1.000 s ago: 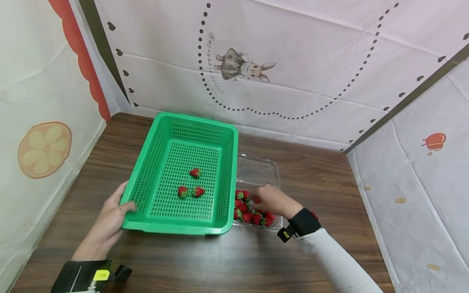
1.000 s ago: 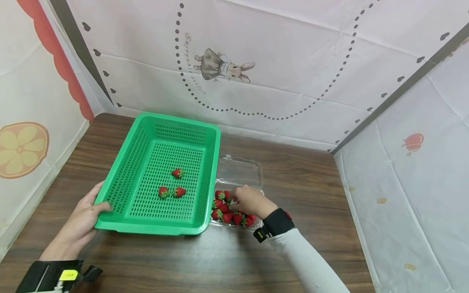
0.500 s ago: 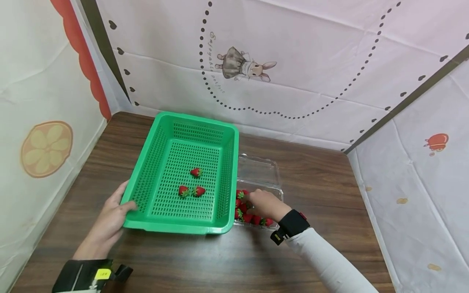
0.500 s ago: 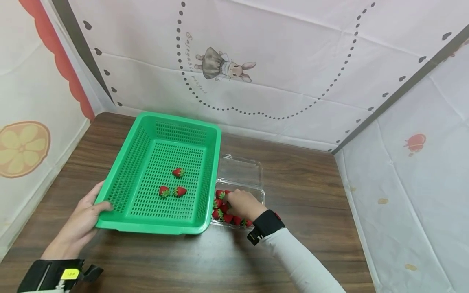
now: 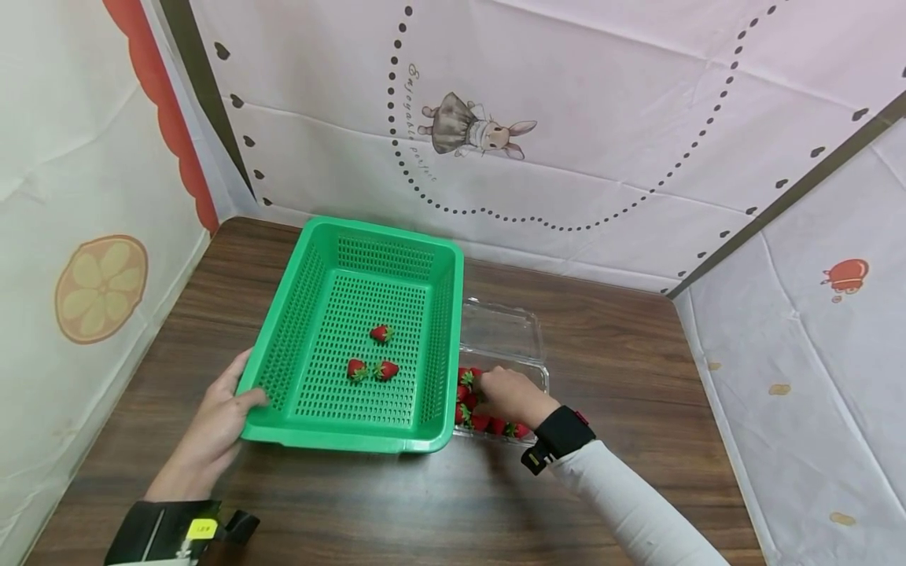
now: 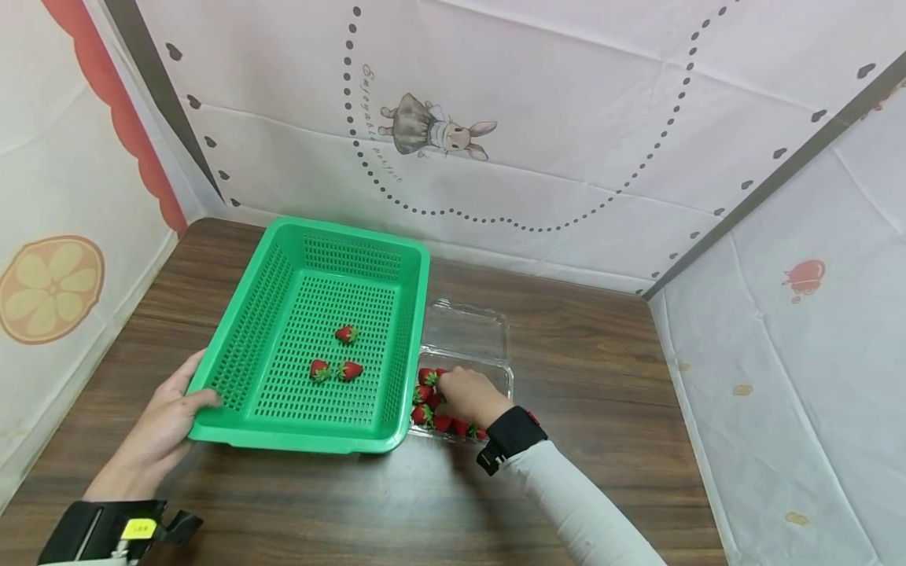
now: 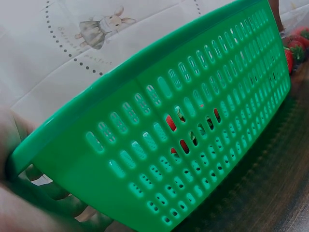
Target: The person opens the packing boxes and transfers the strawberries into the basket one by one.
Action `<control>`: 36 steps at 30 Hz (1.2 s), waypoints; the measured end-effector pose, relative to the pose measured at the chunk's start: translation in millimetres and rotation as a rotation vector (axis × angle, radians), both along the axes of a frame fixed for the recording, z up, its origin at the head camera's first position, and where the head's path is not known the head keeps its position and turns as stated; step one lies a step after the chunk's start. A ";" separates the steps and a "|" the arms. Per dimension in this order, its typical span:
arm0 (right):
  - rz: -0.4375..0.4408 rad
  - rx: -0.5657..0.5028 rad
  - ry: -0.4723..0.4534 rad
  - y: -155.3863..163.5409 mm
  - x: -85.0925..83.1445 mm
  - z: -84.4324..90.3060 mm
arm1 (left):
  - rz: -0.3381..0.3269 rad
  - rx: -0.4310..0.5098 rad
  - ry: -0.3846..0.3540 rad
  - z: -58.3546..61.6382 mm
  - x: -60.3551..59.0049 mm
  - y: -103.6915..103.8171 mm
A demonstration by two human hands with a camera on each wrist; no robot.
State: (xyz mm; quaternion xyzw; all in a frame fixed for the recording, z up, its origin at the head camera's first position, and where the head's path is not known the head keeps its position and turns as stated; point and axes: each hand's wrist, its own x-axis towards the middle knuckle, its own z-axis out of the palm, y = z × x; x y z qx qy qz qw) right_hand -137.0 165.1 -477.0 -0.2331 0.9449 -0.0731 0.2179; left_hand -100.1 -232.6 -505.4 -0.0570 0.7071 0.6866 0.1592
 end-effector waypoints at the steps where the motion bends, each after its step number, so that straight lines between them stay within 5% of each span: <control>1: 0.000 0.005 0.001 -0.2 0.1 -0.3 | -0.001 0.002 -0.001 0.2 0.0 -0.1; 10: 0.036 -0.078 0.017 1.7 0.4 4.7 | 0.005 -0.005 0.002 0.7 0.3 -0.1; 16: 0.061 -0.104 -0.062 4.9 -2.7 12.8 | 0.005 -0.001 0.000 -0.1 0.7 1.0; 24: -0.018 -0.159 -0.116 7.8 -6.5 30.9 | 0.012 -0.007 -0.007 -0.4 0.8 0.0; 36: 0.002 -0.286 0.033 -4.4 -21.8 58.0 | 0.008 -0.013 -0.003 0.2 0.3 -0.4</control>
